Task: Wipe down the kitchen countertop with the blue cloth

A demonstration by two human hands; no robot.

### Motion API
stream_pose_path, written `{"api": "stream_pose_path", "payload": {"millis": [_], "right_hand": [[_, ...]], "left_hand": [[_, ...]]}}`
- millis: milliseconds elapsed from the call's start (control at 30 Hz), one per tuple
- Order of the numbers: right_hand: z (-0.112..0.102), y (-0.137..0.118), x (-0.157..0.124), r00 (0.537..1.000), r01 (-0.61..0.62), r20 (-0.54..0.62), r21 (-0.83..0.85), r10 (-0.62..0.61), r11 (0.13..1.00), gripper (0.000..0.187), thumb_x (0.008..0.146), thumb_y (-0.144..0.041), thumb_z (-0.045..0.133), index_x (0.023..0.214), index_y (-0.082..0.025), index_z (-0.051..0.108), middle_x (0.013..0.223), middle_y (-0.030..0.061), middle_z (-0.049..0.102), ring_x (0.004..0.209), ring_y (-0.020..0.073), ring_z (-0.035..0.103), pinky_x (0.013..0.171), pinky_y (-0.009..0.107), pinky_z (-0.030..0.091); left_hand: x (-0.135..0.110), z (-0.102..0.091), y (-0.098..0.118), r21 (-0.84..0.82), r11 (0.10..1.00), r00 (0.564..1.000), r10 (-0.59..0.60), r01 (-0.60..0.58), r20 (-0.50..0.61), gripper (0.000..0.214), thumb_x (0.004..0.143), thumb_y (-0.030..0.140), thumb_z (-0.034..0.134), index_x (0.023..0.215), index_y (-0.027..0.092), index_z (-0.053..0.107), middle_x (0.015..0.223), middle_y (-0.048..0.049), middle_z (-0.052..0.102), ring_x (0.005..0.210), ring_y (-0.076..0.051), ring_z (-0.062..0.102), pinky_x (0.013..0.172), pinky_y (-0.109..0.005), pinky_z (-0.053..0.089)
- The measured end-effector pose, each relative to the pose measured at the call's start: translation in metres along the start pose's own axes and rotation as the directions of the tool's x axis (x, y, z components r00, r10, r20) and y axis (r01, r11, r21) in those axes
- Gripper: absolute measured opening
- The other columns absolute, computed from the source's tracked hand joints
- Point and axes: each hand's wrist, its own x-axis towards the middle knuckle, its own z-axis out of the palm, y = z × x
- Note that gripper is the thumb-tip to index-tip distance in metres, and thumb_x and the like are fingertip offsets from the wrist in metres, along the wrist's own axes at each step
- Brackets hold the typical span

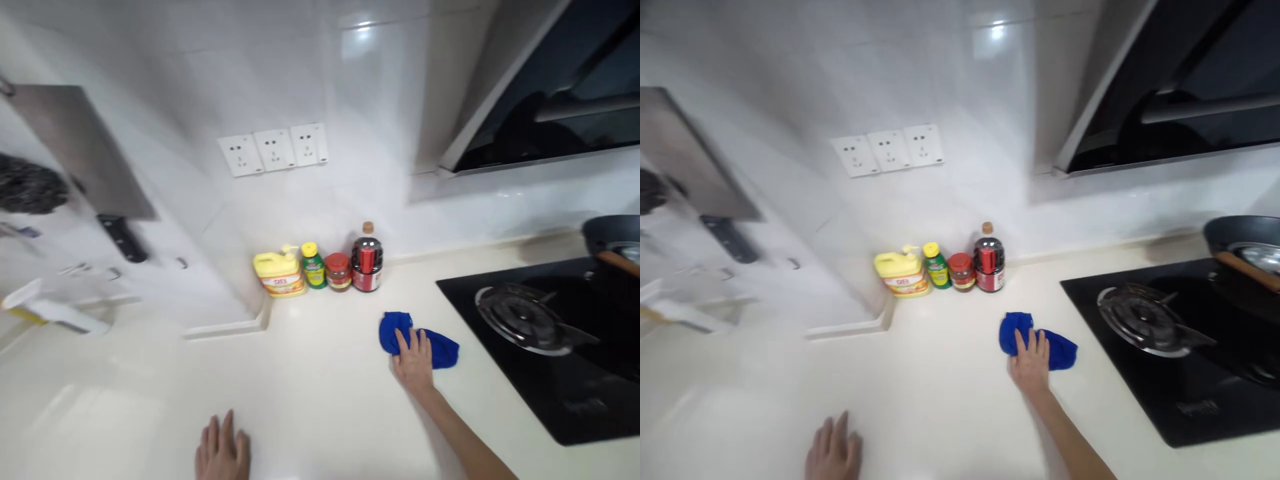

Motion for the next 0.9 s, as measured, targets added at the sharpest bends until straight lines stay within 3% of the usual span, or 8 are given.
{"api": "stream_pose_path", "payload": {"millis": [100,167,267,400,533,700,800,900], "right_hand": [[0.005,-0.084,0.009,0.984,0.090,0.146,0.091,-0.102,0.992,0.069,0.083,-0.025,0.056,0.150,-0.011,0.050,0.157,0.0220,0.042,0.150,0.0516,0.017,0.118,0.069,0.015],[0.001,-0.141,0.004,0.943,0.148,0.273,0.165,-0.190,0.975,0.073,0.084,-0.030,0.060,0.152,-0.011,0.047,0.161,0.0227,0.036,0.151,0.0525,0.014,0.120,0.068,0.007],[-0.012,-0.220,-0.024,0.819,0.268,0.432,0.294,-0.378,0.917,0.079,0.085,-0.037,0.062,0.157,-0.013,0.040,0.166,0.0215,0.028,0.153,0.0519,0.010,0.121,0.070,0.000],[-0.029,-0.282,-0.088,0.672,0.416,0.368,0.531,-0.643,0.739,0.077,0.090,-0.041,0.060,0.160,-0.021,0.035,0.169,0.0185,0.019,0.154,0.0486,0.008,0.123,0.069,0.006],[-0.033,-0.284,-0.133,0.606,0.487,0.252,0.632,-0.755,0.602,0.076,0.090,-0.040,0.061,0.159,-0.023,0.037,0.169,0.0154,0.022,0.155,0.0449,0.010,0.124,0.066,0.016],[-0.024,-0.251,-0.141,0.599,0.609,0.137,0.562,-0.789,0.560,0.069,0.081,-0.019,0.055,0.150,-0.022,0.052,0.165,0.0127,0.034,0.155,0.0404,0.018,0.123,0.063,0.024],[-0.013,-0.234,-0.137,0.602,0.677,0.038,0.506,-0.798,0.535,0.068,0.079,-0.017,0.051,0.147,-0.020,0.053,0.161,0.0137,0.039,0.153,0.0414,0.022,0.120,0.065,0.030],[-0.001,-0.225,-0.126,0.604,0.717,-0.028,0.456,-0.796,0.527,0.065,0.081,-0.022,0.051,0.146,-0.015,0.051,0.158,0.0179,0.040,0.151,0.0431,0.026,0.118,0.064,0.032]], "left_hand": [[-0.003,-0.002,0.006,-0.061,0.998,1.000,0.013,-0.012,0.012,0.062,0.095,0.043,0.032,0.146,0.015,0.053,0.160,-0.0152,0.041,0.153,-0.031,0.028,0.124,-0.051,0.028],[-0.005,-0.004,0.009,-0.064,0.998,1.000,0.013,-0.011,0.026,0.062,0.097,0.043,0.032,0.148,0.014,0.052,0.162,-0.0156,0.038,0.154,-0.031,0.025,0.125,-0.052,0.025],[-0.009,-0.003,0.010,-0.049,0.999,1.000,0.007,-0.006,0.022,0.060,0.099,0.041,0.031,0.149,0.014,0.050,0.162,-0.0168,0.036,0.154,-0.032,0.024,0.125,-0.054,0.024],[-0.015,0.002,0.004,-0.059,0.998,0.999,0.038,-0.039,-0.019,0.054,0.101,0.035,0.034,0.148,0.014,0.052,0.161,-0.0183,0.037,0.154,-0.033,0.026,0.124,-0.054,0.027],[-0.016,0.006,0.001,-0.086,0.993,0.995,0.081,-0.086,-0.067,0.050,0.101,0.025,0.035,0.148,0.018,0.052,0.162,-0.0150,0.036,0.154,-0.030,0.025,0.124,-0.052,0.028],[-0.027,0.003,0.010,-0.183,0.981,0.996,0.047,-0.061,-0.080,0.048,0.098,0.018,0.043,0.144,0.016,0.056,0.160,-0.0182,0.039,0.153,-0.032,0.026,0.125,-0.055,0.028],[-0.057,0.001,0.008,-0.301,0.948,0.994,0.089,-0.104,-0.065,0.051,0.094,0.012,0.041,0.142,0.013,0.056,0.158,-0.0198,0.041,0.153,-0.032,0.028,0.123,-0.060,0.031],[-0.117,0.001,-0.005,-0.424,0.884,0.980,0.188,-0.198,-0.067,0.053,0.090,0.011,0.042,0.142,0.015,0.055,0.158,-0.0178,0.043,0.154,-0.029,0.026,0.123,-0.060,0.031]]}}
